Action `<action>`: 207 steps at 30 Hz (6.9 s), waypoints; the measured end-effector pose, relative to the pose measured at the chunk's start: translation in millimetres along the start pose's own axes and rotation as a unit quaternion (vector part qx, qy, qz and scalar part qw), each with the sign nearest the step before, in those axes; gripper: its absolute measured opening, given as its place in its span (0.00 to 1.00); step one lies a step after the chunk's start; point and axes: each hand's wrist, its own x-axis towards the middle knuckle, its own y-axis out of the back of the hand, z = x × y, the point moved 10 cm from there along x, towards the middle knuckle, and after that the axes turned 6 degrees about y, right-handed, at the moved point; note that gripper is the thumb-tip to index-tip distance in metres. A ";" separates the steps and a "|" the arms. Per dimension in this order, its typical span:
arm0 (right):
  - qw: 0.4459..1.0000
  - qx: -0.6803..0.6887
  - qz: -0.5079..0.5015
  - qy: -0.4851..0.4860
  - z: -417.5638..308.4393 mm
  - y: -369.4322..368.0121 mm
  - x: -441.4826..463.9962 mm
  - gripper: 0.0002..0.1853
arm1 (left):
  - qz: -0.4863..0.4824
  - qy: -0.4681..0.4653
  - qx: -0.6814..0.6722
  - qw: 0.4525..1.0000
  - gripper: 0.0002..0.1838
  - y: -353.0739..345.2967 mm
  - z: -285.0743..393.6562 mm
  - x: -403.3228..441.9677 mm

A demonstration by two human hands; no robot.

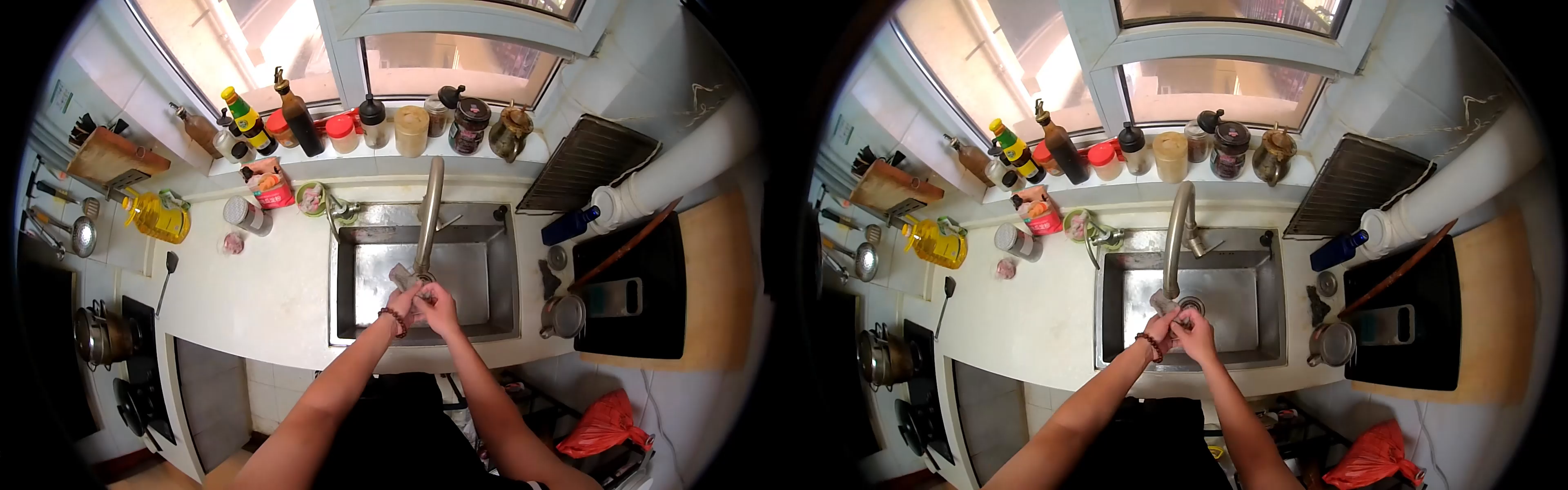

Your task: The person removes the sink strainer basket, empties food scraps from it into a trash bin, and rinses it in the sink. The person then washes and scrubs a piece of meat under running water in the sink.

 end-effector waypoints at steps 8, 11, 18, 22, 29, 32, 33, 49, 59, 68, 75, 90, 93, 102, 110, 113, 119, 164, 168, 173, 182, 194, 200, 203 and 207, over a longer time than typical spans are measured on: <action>0.882 -0.401 0.009 0.247 -86.2 48.7 116.3 0.30 | 0.071 -0.075 0.101 0.990 0.15 -1.2 30.9 -22.2; 0.769 -0.593 -0.074 0.226 -65.9 35.2 148.9 0.33 | 0.068 -0.075 0.132 0.986 0.17 -12.1 35.4 -26.3; 0.773 -0.612 -0.154 0.062 -42.5 31.5 150.9 0.34 | 0.086 -0.149 0.313 0.934 0.24 -13.8 67.1 -12.9; 0.870 -0.458 -0.034 0.177 -41.6 28.0 112.2 0.33 | 0.099 -0.189 0.492 0.844 0.27 -20.3 79.8 10.4; 0.985 -0.040 -0.084 -0.144 54.1 24.3 85.5 0.15 | 0.164 -0.238 0.701 0.652 0.23 -51.7 106.1 1.6; 0.995 -0.068 0.004 -0.067 66.1 53.8 93.6 0.16 | 0.202 -0.153 0.776 0.577 0.20 -57.6 115.2 -20.9; 0.996 -0.033 0.061 -0.054 76.3 66.1 97.8 0.15 | 0.202 -0.155 0.777 0.576 0.20 -47.5 115.8 -13.5; 0.950 -0.298 -0.044 0.084 4.8 4.1 55.9 0.14 | 0.125 -0.109 0.116 0.979 0.13 3.9 67.8 10.2; 0.950 0.222 0.045 -0.213 30.9 24.5 161.4 0.47 | 0.156 -0.264 0.685 0.661 0.14 -19.3 74.2 27.3; 0.923 0.146 -0.215 -0.284 49.4 16.6 69.4 0.33 | 0.012 -0.329 0.638 0.696 0.26 -34.6 68.4 31.4; 0.759 0.354 -0.435 -0.331 15.6 -26.7 5.9 0.18 | -0.146 -0.520 0.777 0.321 0.36 -148.0 56.5 -68.2; 0.936 -0.183 -0.299 -0.037 7.2 -12.8 61.8 0.12 | 0.103 -0.317 0.898 0.285 0.23 -109.2 57.8 -14.6; 0.916 -0.297 -0.265 0.054 -8.9 -12.8 62.5 0.13 | 0.116 -0.232 0.913 0.314 0.17 -106.1 59.4 -13.9; 0.920 -0.355 -0.162 -0.043 19.1 5.9 47.3 0.12 | 0.057 -0.134 0.933 0.329 0.10 -90.5 46.7 14.2; 0.909 -0.380 -0.167 -0.042 55.9 20.4 24.6 0.18 | 0.054 -0.144 0.848 0.508 0.12 -22.2 16.6 66.1; 0.965 -0.175 -0.172 0.093 56.1 23.4 17.6 0.23 | 0.091 -0.125 0.815 0.559 0.19 9.6 13.6 63.3; 0.943 -0.305 -0.107 -0.082 180.8 104.9 29.2 0.19 | 0.116 -0.123 0.822 0.543 0.36 89.6 -1.9 42.2; 0.680 -0.613 -0.341 -0.214 272.1 158.8 -4.4 0.10 | 0.246 -0.094 0.512 0.818 0.14 171.5 -18.0 -2.9; 0.737 -0.521 -0.379 -0.205 271.6 79.7 -19.6 0.13 | 0.263 -0.138 0.536 0.790 0.14 157.3 -10.3 -24.8; 0.818 -0.371 -0.434 -0.076 225.2 -104.2 -43.1 0.16 | 0.293 -0.195 0.477 0.805 0.11 165.5 -1.9 -46.6; 0.929 0.229 -0.097 -0.275 73.7 -150.0 -33.9 0.11 | 0.186 -0.311 0.350 0.864 0.37 184.4 37.4 -59.5; 0.939 0.231 0.230 -0.113 -44.2 -62.1 -84.7 0.11 | 0.024 -0.130 0.210 0.969 0.23 119.5 103.3 -111.6; 0.977 0.105 0.173 -0.059 -71.0 -79.9 -91.2 0.12 | 0.060 -0.392 0.613 0.684 0.34 100.7 120.0 -142.9; 0.989 0.108 0.100 -0.032 -105.2 -108.4 -75.7 0.14 | -0.093 -0.266 0.567 0.774 0.37 88.5 84.9 -136.1; 0.970 0.235 0.005 -0.054 -179.2 -161.7 -81.2 0.15 | -0.169 -0.296 0.341 0.876 0.38 92.7 90.0 -138.0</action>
